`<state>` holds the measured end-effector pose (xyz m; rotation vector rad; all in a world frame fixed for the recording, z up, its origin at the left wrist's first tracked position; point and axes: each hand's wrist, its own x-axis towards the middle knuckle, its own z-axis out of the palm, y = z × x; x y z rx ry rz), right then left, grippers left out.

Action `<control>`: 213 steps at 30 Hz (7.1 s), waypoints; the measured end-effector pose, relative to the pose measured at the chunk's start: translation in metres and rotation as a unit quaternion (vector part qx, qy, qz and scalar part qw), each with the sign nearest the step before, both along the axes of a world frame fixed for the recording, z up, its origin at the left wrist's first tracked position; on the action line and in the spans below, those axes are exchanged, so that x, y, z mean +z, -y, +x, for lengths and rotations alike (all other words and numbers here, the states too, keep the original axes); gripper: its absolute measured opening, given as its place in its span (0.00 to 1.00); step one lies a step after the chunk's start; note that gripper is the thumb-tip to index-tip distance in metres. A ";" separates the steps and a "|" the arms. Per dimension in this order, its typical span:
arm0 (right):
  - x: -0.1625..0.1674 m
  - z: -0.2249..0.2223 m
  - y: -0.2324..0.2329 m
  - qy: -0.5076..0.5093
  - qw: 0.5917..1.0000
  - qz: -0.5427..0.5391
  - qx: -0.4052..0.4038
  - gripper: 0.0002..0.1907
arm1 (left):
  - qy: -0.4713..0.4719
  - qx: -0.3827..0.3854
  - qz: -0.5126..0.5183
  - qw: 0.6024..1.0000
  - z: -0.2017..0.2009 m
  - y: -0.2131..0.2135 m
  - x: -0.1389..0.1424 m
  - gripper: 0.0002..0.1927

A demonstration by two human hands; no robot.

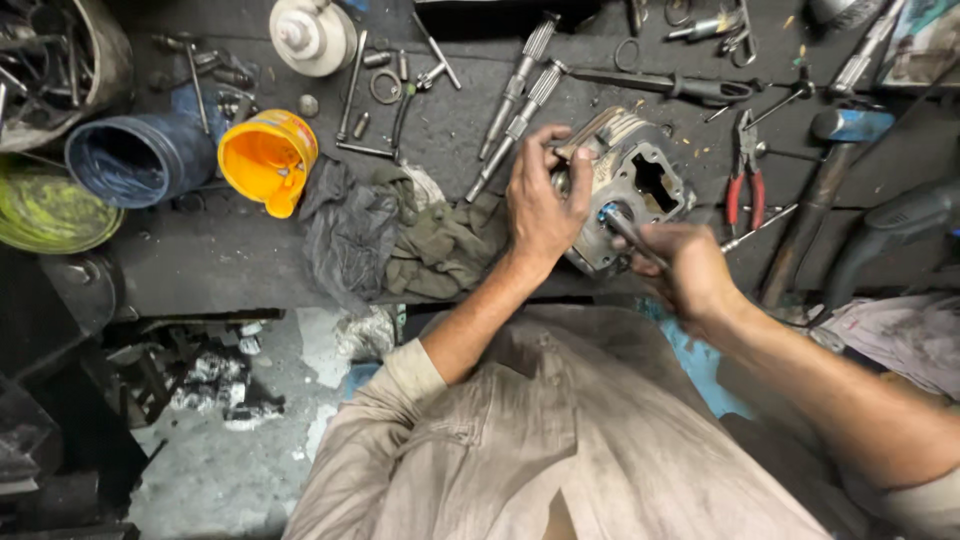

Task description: The person cleans a metal engine part with a rag, then uses a reamer tool to enlarge a hole in the part. They secure the part in a bench vise and continue reaming the hole with both hands.

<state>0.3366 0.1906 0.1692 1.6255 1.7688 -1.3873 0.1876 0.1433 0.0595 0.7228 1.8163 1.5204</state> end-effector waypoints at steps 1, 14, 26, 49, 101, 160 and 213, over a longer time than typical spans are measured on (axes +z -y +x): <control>-0.003 -0.001 0.003 -0.037 0.996 -0.019 -0.072 0.24 | 0.004 -0.009 0.001 1.000 -0.004 -0.002 -0.001 0.16; 0.081 -0.008 -0.010 -0.062 0.741 0.431 0.512 0.45 | -0.178 -0.039 -0.020 0.983 -0.015 -0.013 -0.003 0.06; 0.020 -0.001 -0.016 0.088 0.743 0.244 0.617 0.23 | -0.128 -0.064 -0.019 0.990 0.000 -0.002 0.018 0.08; 0.050 -0.015 -0.031 -0.009 0.750 0.363 0.553 0.34 | -0.229 -0.091 -0.061 0.967 -0.011 -0.018 0.017 0.10; 0.019 0.011 -0.007 -0.201 0.945 -0.027 -0.256 0.30 | -0.205 -0.053 -0.057 0.976 0.007 -0.011 0.015 0.07; 0.016 0.023 -0.006 -0.155 0.951 -0.058 -0.260 0.25 | -0.190 -0.043 -0.033 0.980 0.019 -0.009 0.019 0.06; 0.022 0.049 -0.015 0.138 0.874 0.123 0.449 0.30 | -0.175 -0.057 -0.022 0.983 0.035 -0.004 0.028 0.07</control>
